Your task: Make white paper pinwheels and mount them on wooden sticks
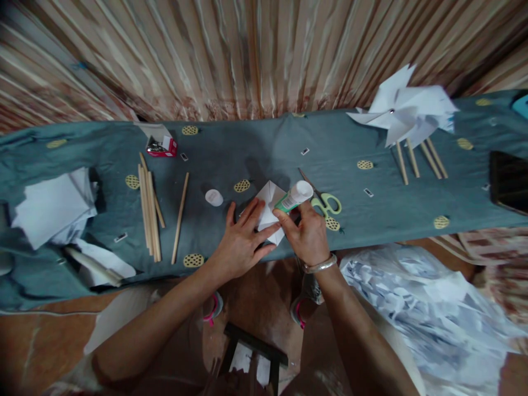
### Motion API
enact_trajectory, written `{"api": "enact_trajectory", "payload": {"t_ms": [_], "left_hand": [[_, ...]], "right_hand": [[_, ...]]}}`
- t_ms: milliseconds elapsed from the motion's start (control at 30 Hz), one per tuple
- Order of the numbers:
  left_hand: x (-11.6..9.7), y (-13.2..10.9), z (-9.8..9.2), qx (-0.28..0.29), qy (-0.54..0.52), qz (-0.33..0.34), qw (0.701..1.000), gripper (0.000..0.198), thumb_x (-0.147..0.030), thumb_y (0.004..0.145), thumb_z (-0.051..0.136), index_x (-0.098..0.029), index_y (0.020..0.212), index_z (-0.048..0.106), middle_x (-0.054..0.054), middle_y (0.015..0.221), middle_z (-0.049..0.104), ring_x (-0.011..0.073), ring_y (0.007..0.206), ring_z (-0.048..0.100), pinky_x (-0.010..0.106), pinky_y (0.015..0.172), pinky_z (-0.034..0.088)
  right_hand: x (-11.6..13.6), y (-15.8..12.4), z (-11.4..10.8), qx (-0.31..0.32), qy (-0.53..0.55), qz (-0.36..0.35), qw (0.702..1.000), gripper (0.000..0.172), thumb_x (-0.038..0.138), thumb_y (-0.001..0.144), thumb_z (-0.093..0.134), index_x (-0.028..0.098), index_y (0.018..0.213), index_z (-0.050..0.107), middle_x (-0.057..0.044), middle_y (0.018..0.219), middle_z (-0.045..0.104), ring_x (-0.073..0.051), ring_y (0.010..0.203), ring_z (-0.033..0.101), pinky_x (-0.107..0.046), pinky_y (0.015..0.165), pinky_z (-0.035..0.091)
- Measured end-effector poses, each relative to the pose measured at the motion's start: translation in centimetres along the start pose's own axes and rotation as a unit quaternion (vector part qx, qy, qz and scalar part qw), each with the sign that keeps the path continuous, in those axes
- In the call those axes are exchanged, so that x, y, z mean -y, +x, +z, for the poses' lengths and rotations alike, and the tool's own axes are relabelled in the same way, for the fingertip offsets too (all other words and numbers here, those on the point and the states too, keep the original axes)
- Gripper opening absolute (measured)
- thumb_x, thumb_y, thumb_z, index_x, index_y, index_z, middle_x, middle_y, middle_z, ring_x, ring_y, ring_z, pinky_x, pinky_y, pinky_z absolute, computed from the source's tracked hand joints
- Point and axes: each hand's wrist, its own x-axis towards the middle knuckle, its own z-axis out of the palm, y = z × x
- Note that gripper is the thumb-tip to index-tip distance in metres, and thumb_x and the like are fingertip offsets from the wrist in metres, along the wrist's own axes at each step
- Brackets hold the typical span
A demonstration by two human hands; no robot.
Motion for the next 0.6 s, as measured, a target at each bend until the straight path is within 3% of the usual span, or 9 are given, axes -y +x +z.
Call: {"api": "enact_trajectory", "payload": {"t_ms": [367, 600], "left_hand": [[-0.04, 0.1, -0.07, 0.007, 0.001, -0.002, 1.0, 0.045, -0.044, 0.085, 0.058, -0.029, 0.128, 0.055, 0.018, 0.147, 0.039, 0.0345, 0.14, 0.029, 0.068, 0.107, 0.018], [-0.07, 0.17, -0.13, 0.008, 0.0, -0.005, 1.0, 0.045, -0.043, 0.085, 0.059, -0.028, 0.127, 0.056, 0.019, 0.146, 0.04, 0.0345, 0.14, 0.028, 0.068, 0.107, 0.019]], "right_hand": [[0.23, 0.61, 0.23, 0.0, -0.005, -0.008, 1.0, 0.035, 0.051, 0.082, 0.058, 0.017, 0.082, 0.062, -0.005, 0.068, 0.066, -0.018, 0.056, 0.056, -0.03, 0.055, 0.04], [0.44, 0.79, 0.42, 0.001, -0.01, -0.019, 1.0, 0.034, 0.051, 0.083, 0.058, 0.017, 0.085, 0.062, -0.007, 0.074, 0.069, -0.022, 0.065, 0.062, -0.032, 0.061, 0.043]]}}
